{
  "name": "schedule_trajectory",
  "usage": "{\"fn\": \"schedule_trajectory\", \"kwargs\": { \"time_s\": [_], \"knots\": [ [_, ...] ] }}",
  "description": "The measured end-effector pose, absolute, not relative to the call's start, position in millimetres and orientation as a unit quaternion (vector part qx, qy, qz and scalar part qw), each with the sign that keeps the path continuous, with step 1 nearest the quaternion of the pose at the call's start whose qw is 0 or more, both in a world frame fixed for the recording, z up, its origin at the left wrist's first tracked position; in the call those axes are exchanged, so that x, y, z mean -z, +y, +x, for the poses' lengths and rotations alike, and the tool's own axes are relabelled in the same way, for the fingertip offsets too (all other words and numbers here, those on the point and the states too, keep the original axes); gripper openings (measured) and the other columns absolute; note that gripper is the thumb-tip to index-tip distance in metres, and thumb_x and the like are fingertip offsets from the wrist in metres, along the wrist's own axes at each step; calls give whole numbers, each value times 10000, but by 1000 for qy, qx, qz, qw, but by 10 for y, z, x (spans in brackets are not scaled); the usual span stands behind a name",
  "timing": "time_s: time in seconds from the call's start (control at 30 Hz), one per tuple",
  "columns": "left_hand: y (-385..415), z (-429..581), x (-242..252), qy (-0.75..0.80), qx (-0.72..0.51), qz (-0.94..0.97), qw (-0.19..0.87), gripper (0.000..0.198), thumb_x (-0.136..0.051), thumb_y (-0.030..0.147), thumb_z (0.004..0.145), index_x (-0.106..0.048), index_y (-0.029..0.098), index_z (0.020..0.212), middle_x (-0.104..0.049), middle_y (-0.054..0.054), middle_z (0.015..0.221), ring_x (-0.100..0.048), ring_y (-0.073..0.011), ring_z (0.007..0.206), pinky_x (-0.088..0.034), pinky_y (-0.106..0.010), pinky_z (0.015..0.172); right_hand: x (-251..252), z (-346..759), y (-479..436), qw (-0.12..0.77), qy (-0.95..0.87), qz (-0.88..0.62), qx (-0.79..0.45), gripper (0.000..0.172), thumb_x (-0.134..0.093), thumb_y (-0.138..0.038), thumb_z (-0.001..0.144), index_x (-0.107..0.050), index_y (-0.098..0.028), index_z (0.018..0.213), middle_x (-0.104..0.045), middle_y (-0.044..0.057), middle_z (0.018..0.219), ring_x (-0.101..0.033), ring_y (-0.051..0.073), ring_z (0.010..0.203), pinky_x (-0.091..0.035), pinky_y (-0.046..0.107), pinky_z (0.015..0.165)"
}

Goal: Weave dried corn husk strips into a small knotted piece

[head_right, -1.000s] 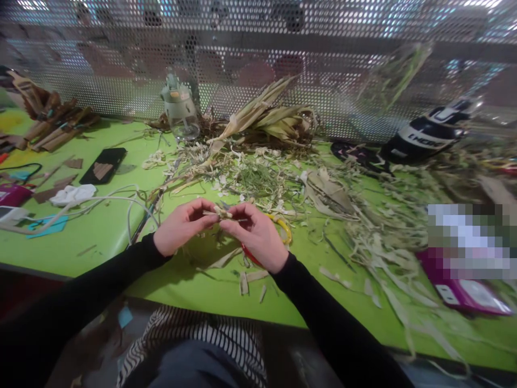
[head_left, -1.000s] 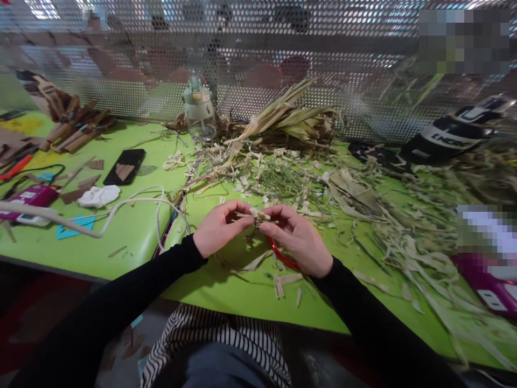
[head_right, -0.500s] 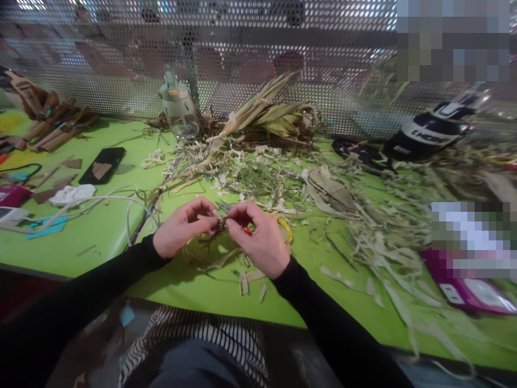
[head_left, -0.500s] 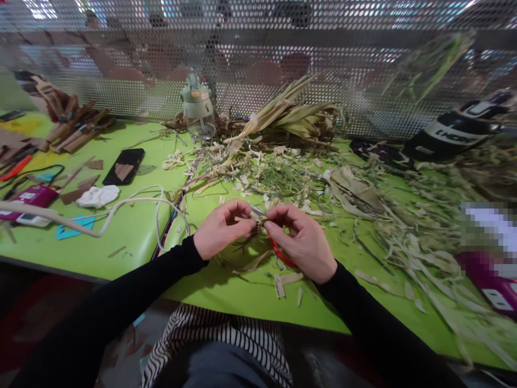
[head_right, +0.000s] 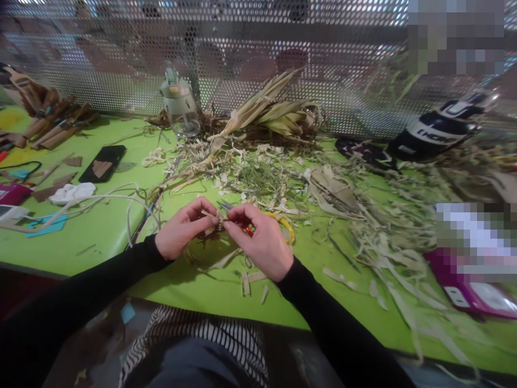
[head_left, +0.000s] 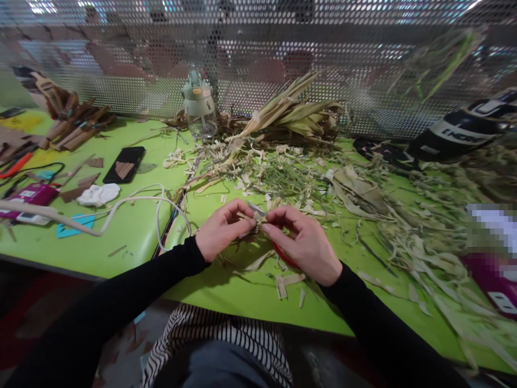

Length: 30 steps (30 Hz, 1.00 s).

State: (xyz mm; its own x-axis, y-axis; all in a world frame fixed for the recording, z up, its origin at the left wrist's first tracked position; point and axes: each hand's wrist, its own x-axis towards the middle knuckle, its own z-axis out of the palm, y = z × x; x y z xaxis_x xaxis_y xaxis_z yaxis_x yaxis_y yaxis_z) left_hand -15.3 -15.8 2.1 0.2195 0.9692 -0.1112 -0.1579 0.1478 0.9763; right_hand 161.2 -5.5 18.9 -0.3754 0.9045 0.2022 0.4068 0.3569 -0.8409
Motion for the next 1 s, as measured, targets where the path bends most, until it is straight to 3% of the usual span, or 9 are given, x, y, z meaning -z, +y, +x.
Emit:
{"fn": "schedule_trajectory", "kwargs": {
  "time_s": [0.13,0.23,0.63,1.0],
  "knots": [
    [-187,-147,-53,418,-474,528,567,174,-648,254,745,-527,156,823,-569,19,736,-512,-55,603,-417,-189,574,-261,1642,-35,315,-707,-420,-474,129,-586,-298,809,-585,-197,889,-604,21,750,-556,140,651,-465,277,597],
    [-186,-138,-71,420,-472,504,589,218,-679,265,718,-516,155,812,-568,27,711,-502,-50,574,-411,-186,559,-266,1661,-31,320,-705,-412,-480,119,-596,-278,794,-586,-200,883,-595,16,747,-550,135,652,-461,274,596],
    [-168,-98,-32,422,-434,415,679,159,-636,247,715,-518,163,782,-482,71,610,-471,-49,532,-535,-222,553,-226,1627,-70,288,-810,-433,-271,44,-581,-222,810,-574,-178,811,-586,-7,698,-530,109,609,-420,230,573],
    [-159,-88,-44,451,-444,475,611,160,-649,224,708,-525,135,753,-541,52,607,-504,-42,497,-487,-192,531,-220,1609,-97,287,-852,-406,-166,6,-556,-174,822,-557,-177,816,-593,16,737,-533,139,663,-414,262,624]
  ]
}}
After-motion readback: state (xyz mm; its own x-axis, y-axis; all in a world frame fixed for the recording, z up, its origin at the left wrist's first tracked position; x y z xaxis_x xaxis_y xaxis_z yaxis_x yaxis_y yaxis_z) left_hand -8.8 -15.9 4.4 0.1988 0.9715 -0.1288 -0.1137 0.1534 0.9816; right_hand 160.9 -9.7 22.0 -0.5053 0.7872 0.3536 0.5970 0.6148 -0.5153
